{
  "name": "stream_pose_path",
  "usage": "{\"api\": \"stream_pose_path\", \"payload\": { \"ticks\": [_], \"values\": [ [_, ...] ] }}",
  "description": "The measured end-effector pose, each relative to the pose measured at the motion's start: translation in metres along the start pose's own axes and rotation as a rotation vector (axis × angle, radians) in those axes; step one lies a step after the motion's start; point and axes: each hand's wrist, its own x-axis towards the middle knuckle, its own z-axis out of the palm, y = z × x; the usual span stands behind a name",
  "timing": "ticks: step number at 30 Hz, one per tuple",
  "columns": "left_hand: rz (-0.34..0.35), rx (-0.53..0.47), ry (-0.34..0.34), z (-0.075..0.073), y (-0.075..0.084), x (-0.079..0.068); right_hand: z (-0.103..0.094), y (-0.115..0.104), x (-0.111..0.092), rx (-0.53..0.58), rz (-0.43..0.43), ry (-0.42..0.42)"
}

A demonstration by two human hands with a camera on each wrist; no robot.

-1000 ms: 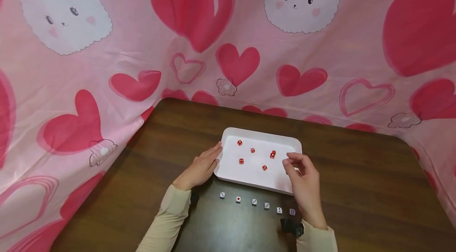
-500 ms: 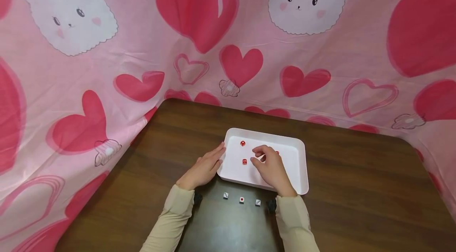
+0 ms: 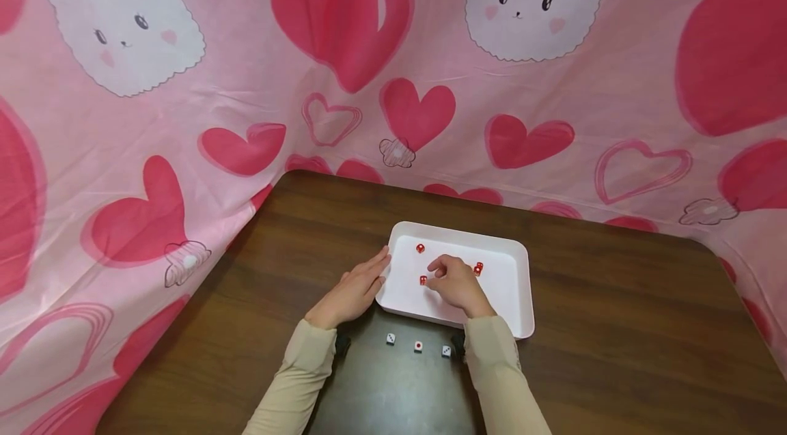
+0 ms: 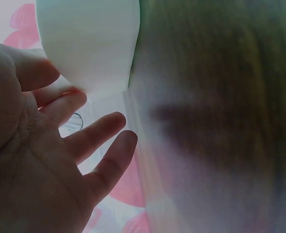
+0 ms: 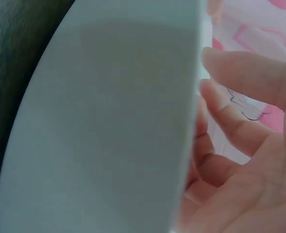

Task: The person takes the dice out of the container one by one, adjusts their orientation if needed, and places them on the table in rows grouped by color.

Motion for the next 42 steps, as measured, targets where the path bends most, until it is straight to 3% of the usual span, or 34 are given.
{"api": "stream_pose_path", "payload": {
  "ticks": [5,10,20,32,42],
  "values": [
    [-0.004,-0.004,-0.007,0.000,0.000,0.000,0.004,0.000,0.007,-0.117,0.031,-0.011],
    [-0.005,0.001,-0.006,0.000,0.000,0.001,0.008,0.000,0.012,-0.152,0.033,-0.015],
    [-0.002,0.025,0.010,0.000,0.002,0.000,0.015,0.002,0.015,-0.150,0.039,-0.017],
    [0.001,0.033,0.038,0.001,0.005,-0.001,0.020,0.000,0.014,-0.201,-0.038,0.023],
    [-0.002,0.026,0.036,0.001,0.004,-0.001,0.023,0.000,0.014,-0.211,-0.017,-0.003]
  ]
}}
